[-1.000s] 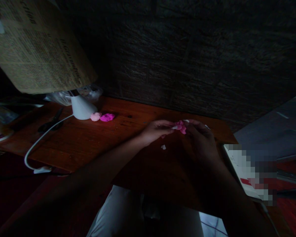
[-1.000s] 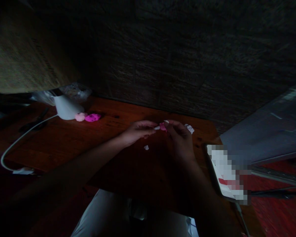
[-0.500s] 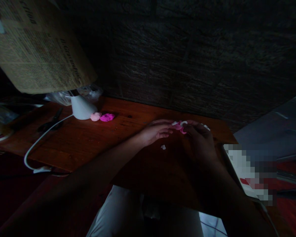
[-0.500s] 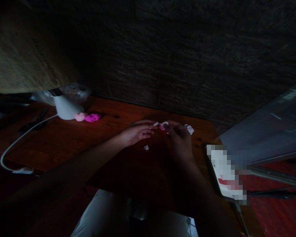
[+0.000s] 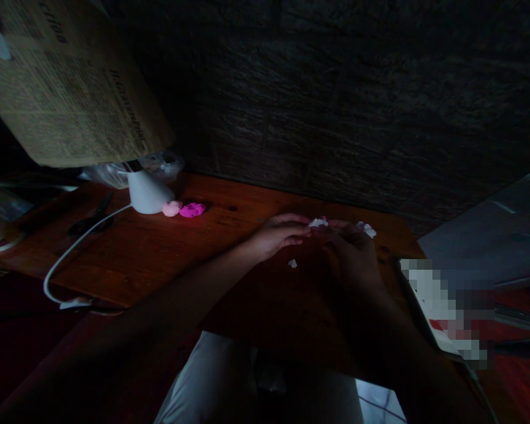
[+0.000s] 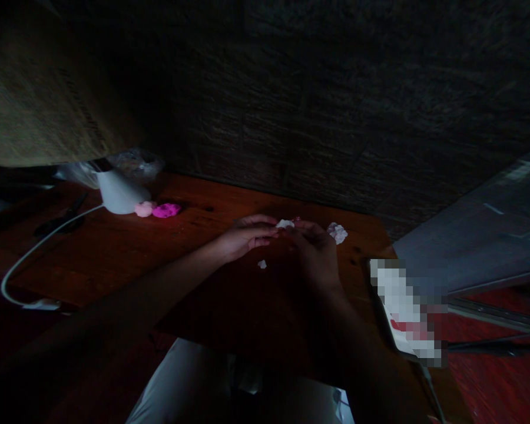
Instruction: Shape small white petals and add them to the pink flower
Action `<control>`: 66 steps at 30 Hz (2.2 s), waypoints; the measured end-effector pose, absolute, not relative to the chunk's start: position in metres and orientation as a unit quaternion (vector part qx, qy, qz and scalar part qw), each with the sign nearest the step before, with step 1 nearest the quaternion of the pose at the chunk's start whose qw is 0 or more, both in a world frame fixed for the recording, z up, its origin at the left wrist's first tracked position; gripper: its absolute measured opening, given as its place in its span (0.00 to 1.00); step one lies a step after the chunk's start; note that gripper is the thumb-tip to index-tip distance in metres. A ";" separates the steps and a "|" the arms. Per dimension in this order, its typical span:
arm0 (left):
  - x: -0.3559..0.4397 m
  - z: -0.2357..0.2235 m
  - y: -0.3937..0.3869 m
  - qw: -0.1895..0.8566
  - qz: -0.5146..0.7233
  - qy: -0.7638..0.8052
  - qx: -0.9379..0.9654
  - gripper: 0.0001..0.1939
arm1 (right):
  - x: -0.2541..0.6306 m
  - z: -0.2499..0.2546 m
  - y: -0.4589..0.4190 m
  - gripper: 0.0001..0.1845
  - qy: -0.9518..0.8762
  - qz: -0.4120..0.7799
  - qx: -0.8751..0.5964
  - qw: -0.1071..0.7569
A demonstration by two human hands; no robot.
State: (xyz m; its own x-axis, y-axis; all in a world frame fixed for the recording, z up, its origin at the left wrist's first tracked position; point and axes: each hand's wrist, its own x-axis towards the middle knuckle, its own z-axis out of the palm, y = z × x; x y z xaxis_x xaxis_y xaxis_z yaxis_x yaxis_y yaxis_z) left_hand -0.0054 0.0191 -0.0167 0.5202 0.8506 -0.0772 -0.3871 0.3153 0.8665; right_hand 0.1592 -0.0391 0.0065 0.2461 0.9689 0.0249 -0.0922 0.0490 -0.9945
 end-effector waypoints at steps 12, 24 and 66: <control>-0.002 -0.016 0.016 0.704 0.414 0.283 0.502 0.21 | 0.160 0.004 -0.040 0.19 -0.453 0.426 -0.525 0.582; -0.001 -0.018 0.017 0.702 0.433 0.264 0.500 0.22 | 0.162 0.004 -0.039 0.15 -0.427 0.414 -0.544 0.592; 0.003 -0.019 0.014 0.695 0.475 0.262 0.472 0.19 | 0.160 -0.003 -0.038 0.15 -0.408 0.449 -0.533 0.590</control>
State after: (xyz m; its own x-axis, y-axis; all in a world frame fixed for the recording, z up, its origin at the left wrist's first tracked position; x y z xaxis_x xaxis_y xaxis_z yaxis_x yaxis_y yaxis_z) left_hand 0.0028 0.0145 -0.0194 0.4114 0.9074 0.0855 -0.4134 0.1021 0.9048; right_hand 0.1595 -0.0375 -0.0031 0.2637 0.9646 0.0023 -0.0941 0.0281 -0.9952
